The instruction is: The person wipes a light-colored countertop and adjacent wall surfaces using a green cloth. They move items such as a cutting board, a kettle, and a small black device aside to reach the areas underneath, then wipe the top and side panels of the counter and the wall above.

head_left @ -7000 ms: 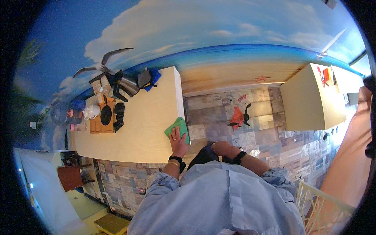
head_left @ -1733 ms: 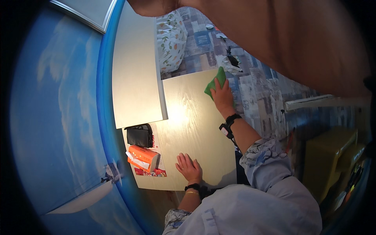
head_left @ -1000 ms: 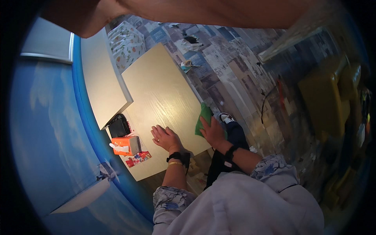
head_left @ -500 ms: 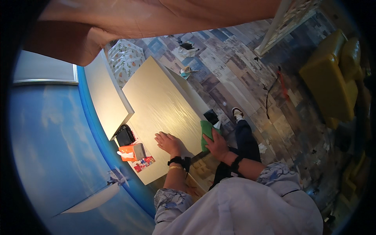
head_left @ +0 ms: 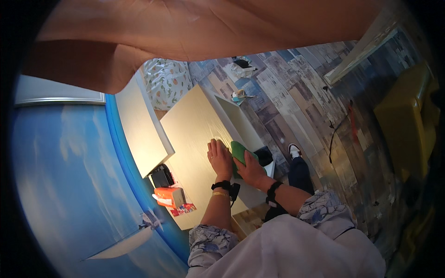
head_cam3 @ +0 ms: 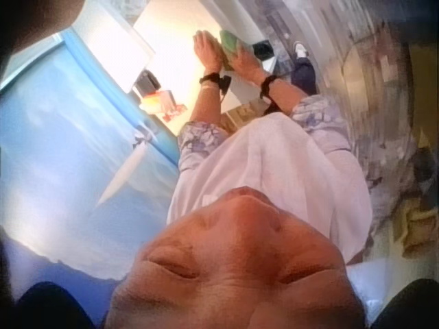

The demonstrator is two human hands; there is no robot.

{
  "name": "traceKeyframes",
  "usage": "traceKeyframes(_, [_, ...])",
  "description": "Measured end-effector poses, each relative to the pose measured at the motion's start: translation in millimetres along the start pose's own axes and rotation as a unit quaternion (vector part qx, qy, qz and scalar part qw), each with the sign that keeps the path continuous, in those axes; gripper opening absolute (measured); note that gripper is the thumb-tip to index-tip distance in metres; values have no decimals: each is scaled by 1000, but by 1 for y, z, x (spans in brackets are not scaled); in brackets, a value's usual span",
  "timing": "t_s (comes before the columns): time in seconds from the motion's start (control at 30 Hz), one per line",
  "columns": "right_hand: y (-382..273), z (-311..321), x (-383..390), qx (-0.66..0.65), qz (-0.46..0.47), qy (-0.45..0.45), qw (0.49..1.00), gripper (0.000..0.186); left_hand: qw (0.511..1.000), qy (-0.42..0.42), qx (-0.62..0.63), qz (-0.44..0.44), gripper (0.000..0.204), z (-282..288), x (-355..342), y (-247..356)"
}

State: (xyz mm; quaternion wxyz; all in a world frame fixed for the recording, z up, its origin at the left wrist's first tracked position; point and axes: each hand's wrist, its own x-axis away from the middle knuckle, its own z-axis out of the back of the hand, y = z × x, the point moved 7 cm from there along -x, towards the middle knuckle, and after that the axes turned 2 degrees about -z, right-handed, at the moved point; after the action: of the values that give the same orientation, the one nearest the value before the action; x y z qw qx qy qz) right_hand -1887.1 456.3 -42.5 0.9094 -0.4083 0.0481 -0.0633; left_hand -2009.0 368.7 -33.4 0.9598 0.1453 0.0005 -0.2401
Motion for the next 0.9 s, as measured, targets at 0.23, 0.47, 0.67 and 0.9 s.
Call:
traceKeyframes(0.23, [19,7,-26,-149,-17,23,988,55,996,-50,-32,60,58,-17,-82,0])
traceKeyframes(0.47, [88,-47,-46,-448,-191,-66,871,60,998,-31,-42,33,61,-19,-82,-2])
traceKeyframes(0.67, [114,-81,-155,-308,-118,-60,942,53,998,-14,-43,31,58,-17,-83,0])
traceKeyframes(0.9, [117,-78,-287,-250,-65,15,966,43,999,-14,-15,35,55,-9,-85,4])
